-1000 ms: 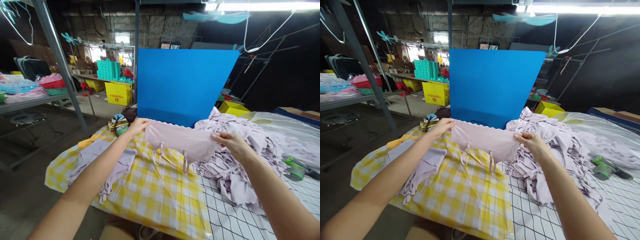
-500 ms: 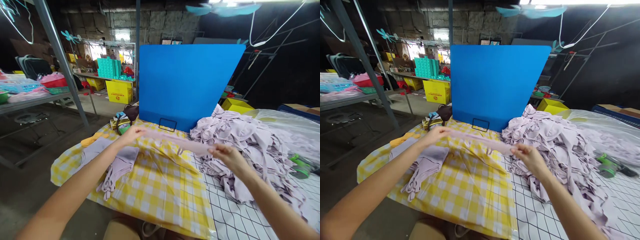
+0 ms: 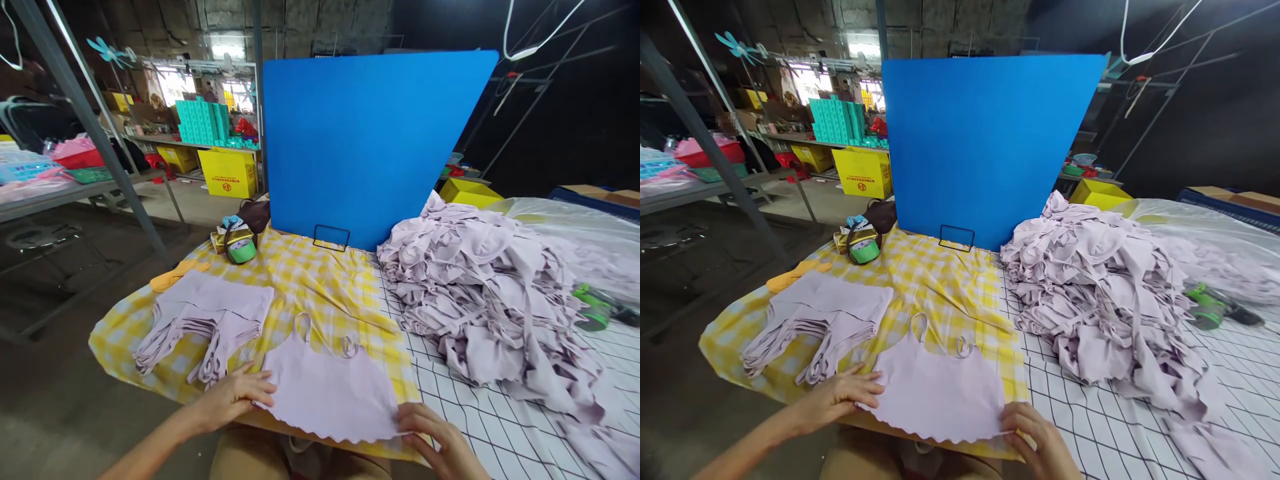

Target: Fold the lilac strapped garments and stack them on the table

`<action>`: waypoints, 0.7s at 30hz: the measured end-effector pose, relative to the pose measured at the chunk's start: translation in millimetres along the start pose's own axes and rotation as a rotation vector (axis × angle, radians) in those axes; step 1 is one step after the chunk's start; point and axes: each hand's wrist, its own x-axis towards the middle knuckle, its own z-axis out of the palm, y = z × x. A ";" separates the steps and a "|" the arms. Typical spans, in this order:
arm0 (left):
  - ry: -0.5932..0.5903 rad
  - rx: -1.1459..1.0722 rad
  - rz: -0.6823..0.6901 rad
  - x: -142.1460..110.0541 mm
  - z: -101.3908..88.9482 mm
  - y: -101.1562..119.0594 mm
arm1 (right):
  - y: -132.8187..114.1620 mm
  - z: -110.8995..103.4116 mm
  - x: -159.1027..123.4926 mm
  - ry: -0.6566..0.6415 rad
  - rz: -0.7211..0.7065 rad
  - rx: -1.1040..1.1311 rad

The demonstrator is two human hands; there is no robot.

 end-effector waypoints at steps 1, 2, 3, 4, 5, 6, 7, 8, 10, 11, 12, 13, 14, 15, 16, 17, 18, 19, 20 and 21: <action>0.016 -0.028 0.015 -0.9 -6.2 6.5 | -6.2 -6.5 0.9 0.016 0.009 0.011; 0.042 -0.064 0.032 -2.0 -13.7 14.3 | -14.0 -14.5 2.3 0.036 0.026 0.025; 0.076 -0.098 0.042 -3.4 -22.3 23.2 | -23.3 -24.0 3.6 0.054 0.050 0.041; 0.116 -0.124 0.037 -5.4 -31.4 32.7 | -33.5 -34.6 4.7 0.063 0.081 0.059; 0.166 -0.144 0.020 -7.8 -40.8 42.4 | -44.1 -45.7 5.4 0.065 0.107 0.078; 0.223 -0.154 -0.010 -10.4 -50.0 51.9 | -54.5 -56.7 6.0 0.054 0.131 0.097; 0.285 -0.169 -0.038 -12.9 -58.5 60.6 | -64.0 -67.1 6.6 0.043 0.145 0.116; 0.336 -0.191 -0.055 -14.6 -66.2 67.8 | -71.9 -76.1 7.9 0.028 0.155 0.135; 0.384 -0.248 -0.065 -13.4 -77.1 76.1 | -80.5 -87.6 14.4 0.003 0.167 0.172; 0.381 -0.282 -0.059 -9.5 -79.6 76.4 | -80.6 -89.4 20.3 -0.009 0.178 0.189; 0.361 -0.315 -0.057 -2.9 -79.9 73.8 | -77.5 -88.2 28.0 -0.024 0.192 0.207; 0.336 -0.352 -0.066 6.1 -77.9 68.6 | -71.5 -84.4 37.3 -0.033 0.210 0.224; 0.312 -0.395 -0.090 17.3 -73.7 61.0 | -63.0 -78.2 47.7 -0.039 0.233 0.242; 0.276 -0.442 -0.128 30.1 -67.7 51.8 | -52.7 -70.3 58.5 -0.035 0.262 0.261; 0.247 -0.486 -0.189 43.6 -60.6 41.5 | -41.3 -61.3 69.1 -0.024 0.297 0.281; 0.250 -0.495 -0.264 57.3 -53.1 31.0 | -29.7 -52.0 78.7 -0.001 0.346 0.300; 0.283 -0.478 -0.329 70.2 -46.0 21.1 | -18.8 -43.1 87.0 0.025 0.396 0.315; 0.310 -0.462 -0.356 81.8 -39.8 12.2 | -9.2 -35.1 93.6 0.044 0.426 0.324; 0.337 -0.442 -0.371 91.7 -35.1 4.9 | -1.2 -28.3 98.4 0.064 0.453 0.330; 0.365 -0.422 -0.374 99.5 -31.9 -0.8 | 5.0 -22.8 101.6 0.079 0.470 0.333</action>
